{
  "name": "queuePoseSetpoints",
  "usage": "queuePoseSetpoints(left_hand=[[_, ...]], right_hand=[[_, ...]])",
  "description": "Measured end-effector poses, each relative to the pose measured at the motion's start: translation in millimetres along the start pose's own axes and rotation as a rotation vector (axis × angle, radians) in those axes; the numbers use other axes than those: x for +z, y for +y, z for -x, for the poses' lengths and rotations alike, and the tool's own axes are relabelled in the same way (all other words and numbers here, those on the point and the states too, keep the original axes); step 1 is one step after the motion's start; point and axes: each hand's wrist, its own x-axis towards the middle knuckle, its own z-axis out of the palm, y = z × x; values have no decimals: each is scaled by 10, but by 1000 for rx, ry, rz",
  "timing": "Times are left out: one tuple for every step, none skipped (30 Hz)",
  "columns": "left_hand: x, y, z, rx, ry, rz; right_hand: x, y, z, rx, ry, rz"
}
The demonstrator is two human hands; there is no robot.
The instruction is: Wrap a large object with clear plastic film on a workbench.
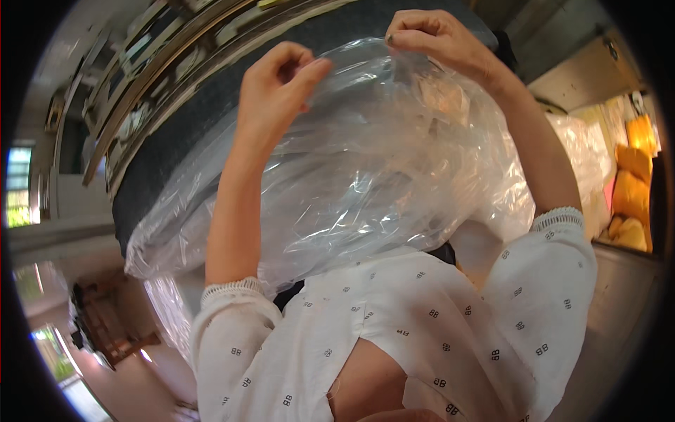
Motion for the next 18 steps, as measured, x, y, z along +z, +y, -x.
queuePoseSetpoints(left_hand=[[18, -60, 27, 117, 106, -102], [35, -126, 97, 241, 190, -196], [-24, -188, 175, 281, 215, -212], [-158, -271, 240, 325, 246, -224], [-365, -398, 329, 295, 276, -263], [-602, -465, 492, 303, 333, -310], [-809, -586, 605, 202, 404, -270], [-838, -498, 720, 135, 443, -357], [-1122, -668, 841, 104, 482, -425], [-1304, -681, 1001, 94, 518, -455], [-1472, -686, 1207, 77, 566, -489], [-1679, -721, 1347, 70, 603, -559], [-1935, -756, 1535, 59, 654, -640], [-2281, -852, 1695, 30, 761, -698], [-2705, -956, 1877, -1, 867, -760], [-3228, -999, 2208, -50, 825, -836], [-3602, -1084, 2422, -169, 926, -1018], [-3827, -1091, 2574, -254, 985, -1128]], right_hand=[[-112, 58, 65, 113, -84, 123], [-239, 304, 220, 185, -164, 306], [-311, 550, 393, 253, -262, 483], [-318, 719, 571, 294, -226, 480], [-309, 886, 688, 255, -186, 562], [-311, 991, 732, 192, -159, 645], [-306, 1009, 831, 110, -140, 604], [-259, 995, 940, 32, -117, 559], [-104, 935, 998, -26, -27, 469], [77, 817, 991, -92, 56, 380], [198, 649, 955, -15, -17, 257], [282, 454, 972, 75, -81, 141], [447, 370, 1014, 135, -210, -64], [559, 311, 1080, 200, -329, -264], [568, 301, 1148, 209, -314, -266], [558, 316, 1210, 282, -527, -320], [554, 335, 1308, 369, -734, -367], [550, 416, 1469, 389, -721, -370]])
